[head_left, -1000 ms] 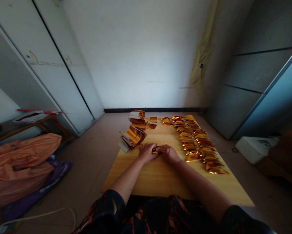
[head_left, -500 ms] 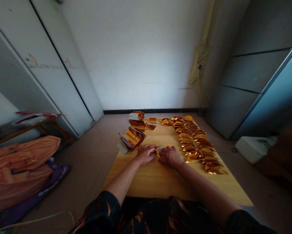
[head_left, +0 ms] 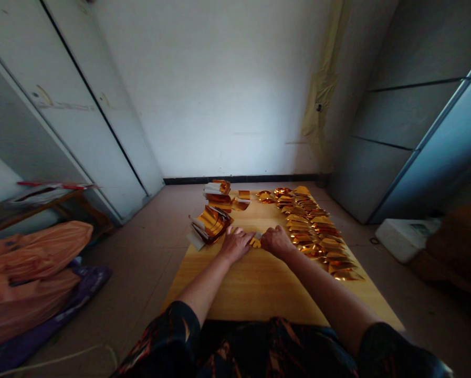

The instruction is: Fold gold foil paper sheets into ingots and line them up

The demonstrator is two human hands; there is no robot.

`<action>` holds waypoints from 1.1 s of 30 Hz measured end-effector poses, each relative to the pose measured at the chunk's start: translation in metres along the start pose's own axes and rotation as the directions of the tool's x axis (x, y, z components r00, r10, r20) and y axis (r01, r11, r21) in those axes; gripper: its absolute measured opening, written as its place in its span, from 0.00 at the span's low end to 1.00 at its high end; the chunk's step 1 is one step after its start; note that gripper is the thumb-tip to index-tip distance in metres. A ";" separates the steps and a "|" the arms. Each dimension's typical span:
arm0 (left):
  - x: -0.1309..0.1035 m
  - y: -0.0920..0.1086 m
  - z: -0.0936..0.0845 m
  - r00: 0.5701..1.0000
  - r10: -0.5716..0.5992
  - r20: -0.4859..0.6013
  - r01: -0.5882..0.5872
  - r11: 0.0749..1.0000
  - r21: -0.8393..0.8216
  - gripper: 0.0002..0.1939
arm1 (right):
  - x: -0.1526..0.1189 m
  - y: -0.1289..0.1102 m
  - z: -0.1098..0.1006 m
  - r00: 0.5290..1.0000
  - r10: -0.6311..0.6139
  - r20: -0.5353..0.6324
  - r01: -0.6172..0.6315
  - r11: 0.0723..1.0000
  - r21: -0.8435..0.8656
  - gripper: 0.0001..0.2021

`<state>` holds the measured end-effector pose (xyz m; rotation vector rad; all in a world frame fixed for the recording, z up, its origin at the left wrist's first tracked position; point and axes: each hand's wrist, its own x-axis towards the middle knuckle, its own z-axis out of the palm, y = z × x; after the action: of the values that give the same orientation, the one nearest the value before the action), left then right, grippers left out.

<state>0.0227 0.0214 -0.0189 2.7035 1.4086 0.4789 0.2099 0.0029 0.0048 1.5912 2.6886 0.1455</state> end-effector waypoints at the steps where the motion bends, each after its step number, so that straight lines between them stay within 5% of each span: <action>1: 0.000 0.000 0.000 1.000 0.005 0.001 -0.005 1.000 -0.001 0.16 | 0.000 0.001 0.002 1.000 -0.008 -0.010 0.008 1.000 -0.007 0.13; 15: -0.001 -0.006 0.011 0.996 0.079 0.034 -0.078 0.997 -0.027 0.07 | 0.002 0.004 0.013 1.000 0.002 0.005 -0.002 0.999 0.032 0.13; 22: -0.002 -0.008 0.026 0.988 0.136 -0.077 -0.132 0.990 0.051 0.10 | -0.008 0.008 0.011 1.000 0.009 -0.013 -0.008 0.994 0.113 0.18; 33: -0.003 -0.002 0.019 0.994 0.037 -0.103 -0.023 0.991 0.133 0.07 | -0.003 0.001 0.020 0.999 0.043 -0.033 -0.042 0.999 0.033 0.14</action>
<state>0.0253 0.0216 -0.0377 2.8465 1.4768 0.5578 0.2138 0.0026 -0.0153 1.6703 2.6967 0.1304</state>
